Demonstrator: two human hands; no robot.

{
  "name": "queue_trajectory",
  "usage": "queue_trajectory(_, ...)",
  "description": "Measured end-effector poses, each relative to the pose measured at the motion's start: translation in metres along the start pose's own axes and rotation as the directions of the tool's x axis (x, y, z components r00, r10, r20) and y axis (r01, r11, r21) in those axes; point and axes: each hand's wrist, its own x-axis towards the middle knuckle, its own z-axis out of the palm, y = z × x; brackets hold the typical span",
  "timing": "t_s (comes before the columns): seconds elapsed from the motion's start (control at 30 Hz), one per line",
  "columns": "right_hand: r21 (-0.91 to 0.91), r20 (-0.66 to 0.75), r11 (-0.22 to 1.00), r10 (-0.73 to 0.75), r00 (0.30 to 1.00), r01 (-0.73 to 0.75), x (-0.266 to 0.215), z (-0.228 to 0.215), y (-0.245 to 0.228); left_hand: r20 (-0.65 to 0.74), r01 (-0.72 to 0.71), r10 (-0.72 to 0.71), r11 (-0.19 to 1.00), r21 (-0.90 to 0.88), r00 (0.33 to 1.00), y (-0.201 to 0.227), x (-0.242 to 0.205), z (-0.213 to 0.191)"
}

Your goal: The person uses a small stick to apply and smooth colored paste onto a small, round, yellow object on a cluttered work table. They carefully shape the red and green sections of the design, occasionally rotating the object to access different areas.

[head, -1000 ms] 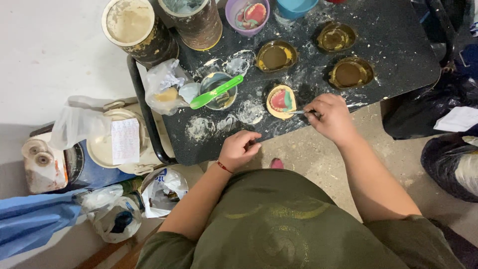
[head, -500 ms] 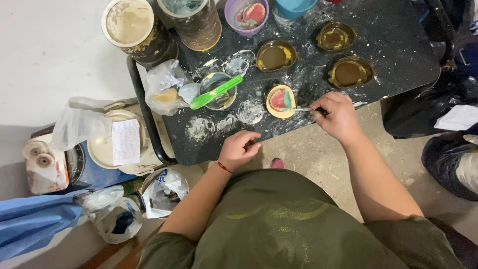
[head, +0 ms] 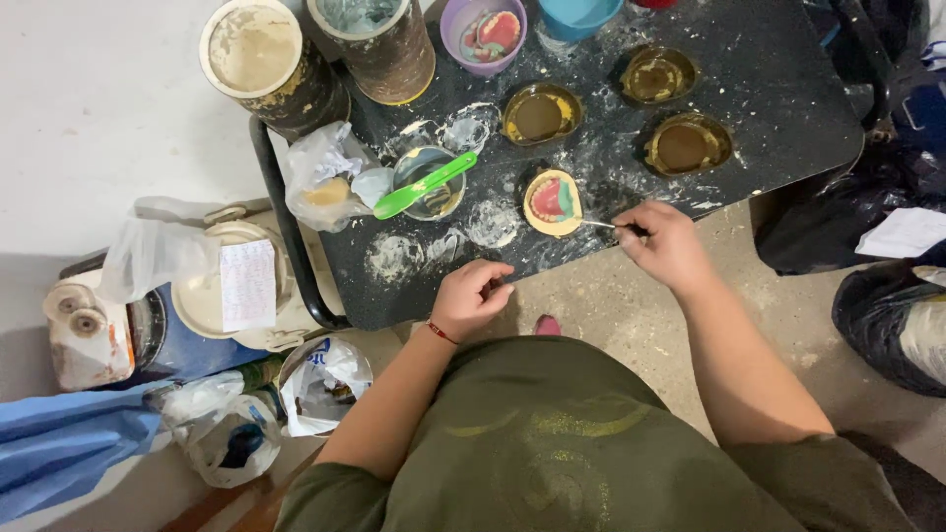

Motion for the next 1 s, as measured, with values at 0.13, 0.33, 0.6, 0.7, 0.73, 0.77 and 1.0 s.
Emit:
queue_trajectory(0.13,-0.008,-0.029,1.000,-0.007,1.000,0.006,-0.005,0.003,0.005,0.009,-0.011,0.011,1.000,0.008,1.000,-0.004,-0.001,0.001)
queue_trajectory(0.33,0.099,-0.057,0.994,0.052,0.997,-0.047,0.011,-0.004,-0.018,-0.008,-0.016,0.016,1.000,-0.001,1.000,-0.006,-0.001,-0.002)
queue_trajectory(0.6,-0.079,0.097,0.990,-0.110,0.989,0.118,0.099,0.061,-0.129,-0.226,0.123,-0.012,0.865,0.487,0.974,0.098,0.093,-0.112)
queue_trajectory(0.7,-0.314,0.246,0.939,-0.062,0.967,0.140,0.122,0.102,-0.141,-0.098,0.259,-0.285,0.609,0.750,0.953,0.075,0.117,-0.107)
queue_trajectory(0.73,-0.366,0.278,0.912,-0.083,0.957,0.185,0.125,0.107,-0.149,-0.127,0.274,-0.290,0.551,0.789,0.949,0.058,0.120,-0.100)
queue_trajectory(0.77,-0.414,0.310,0.881,-0.101,0.945,0.230,0.129,0.112,-0.157,-0.157,0.289,-0.293,0.489,0.823,0.943,0.041,0.123,-0.094)
queue_trajectory(1.0,-0.497,0.397,0.857,0.085,0.914,0.135,0.133,0.093,-0.151,-0.187,0.216,-0.108,0.536,0.816,0.976,0.025,0.119,-0.095)
